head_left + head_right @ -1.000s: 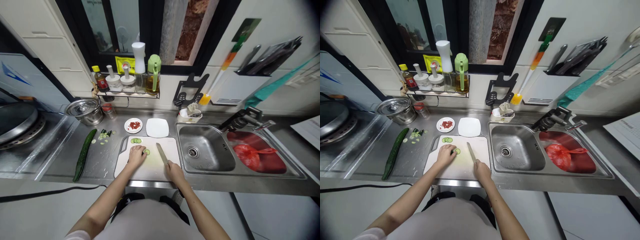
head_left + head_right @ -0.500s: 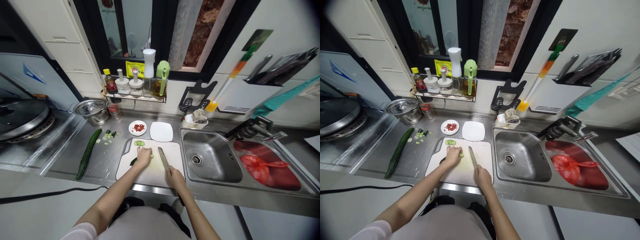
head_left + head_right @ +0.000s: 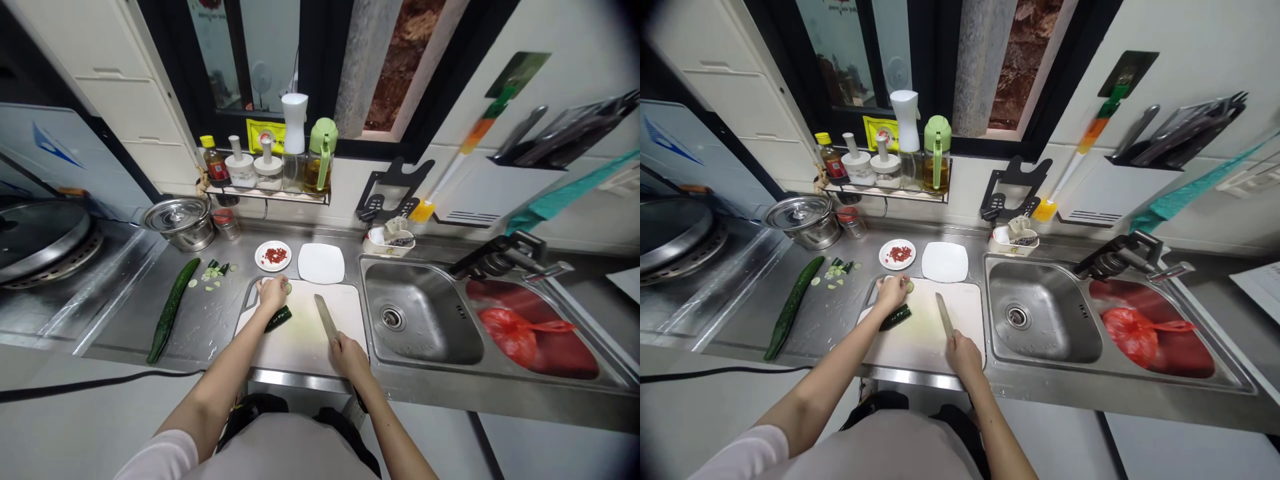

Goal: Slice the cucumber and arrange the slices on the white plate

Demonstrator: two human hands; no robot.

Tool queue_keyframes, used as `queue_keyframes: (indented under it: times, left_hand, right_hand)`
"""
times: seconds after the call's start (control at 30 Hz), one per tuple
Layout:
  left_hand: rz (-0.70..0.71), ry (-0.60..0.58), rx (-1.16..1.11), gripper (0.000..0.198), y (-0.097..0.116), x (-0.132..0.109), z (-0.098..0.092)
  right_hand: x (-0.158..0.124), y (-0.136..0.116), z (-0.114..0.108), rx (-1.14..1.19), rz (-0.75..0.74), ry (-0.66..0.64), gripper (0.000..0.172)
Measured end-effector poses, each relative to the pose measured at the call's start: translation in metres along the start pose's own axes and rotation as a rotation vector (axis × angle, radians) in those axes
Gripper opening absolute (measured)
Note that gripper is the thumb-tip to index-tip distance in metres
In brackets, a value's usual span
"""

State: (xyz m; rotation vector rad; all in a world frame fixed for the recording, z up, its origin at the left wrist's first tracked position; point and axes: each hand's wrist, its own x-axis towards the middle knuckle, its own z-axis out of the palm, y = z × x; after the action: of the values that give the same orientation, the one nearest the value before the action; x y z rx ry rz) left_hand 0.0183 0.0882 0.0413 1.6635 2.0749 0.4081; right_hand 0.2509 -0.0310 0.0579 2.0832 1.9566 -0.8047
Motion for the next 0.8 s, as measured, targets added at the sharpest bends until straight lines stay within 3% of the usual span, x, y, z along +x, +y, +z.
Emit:
queue_keyframes:
  times: [0.53,0.67,0.8]
  left_hand:
    - [0.04,0.136,0.143,0.011,-0.015,0.008,0.014]
    - [0.05,0.185,0.063,0.011,-0.019,0.006,0.014]
    - [0.025,0.34,-0.154,0.02,-0.033,-0.007,0.01]
  right_hand:
    - [0.001,-0.001,-0.003,-0.013,-0.004,-0.015,0.031]
    - [0.002,-0.002,-0.003,-0.012,-0.003,-0.023,0.032]
    - [0.002,-0.002,-0.004,0.004,-0.014,-0.019,0.034]
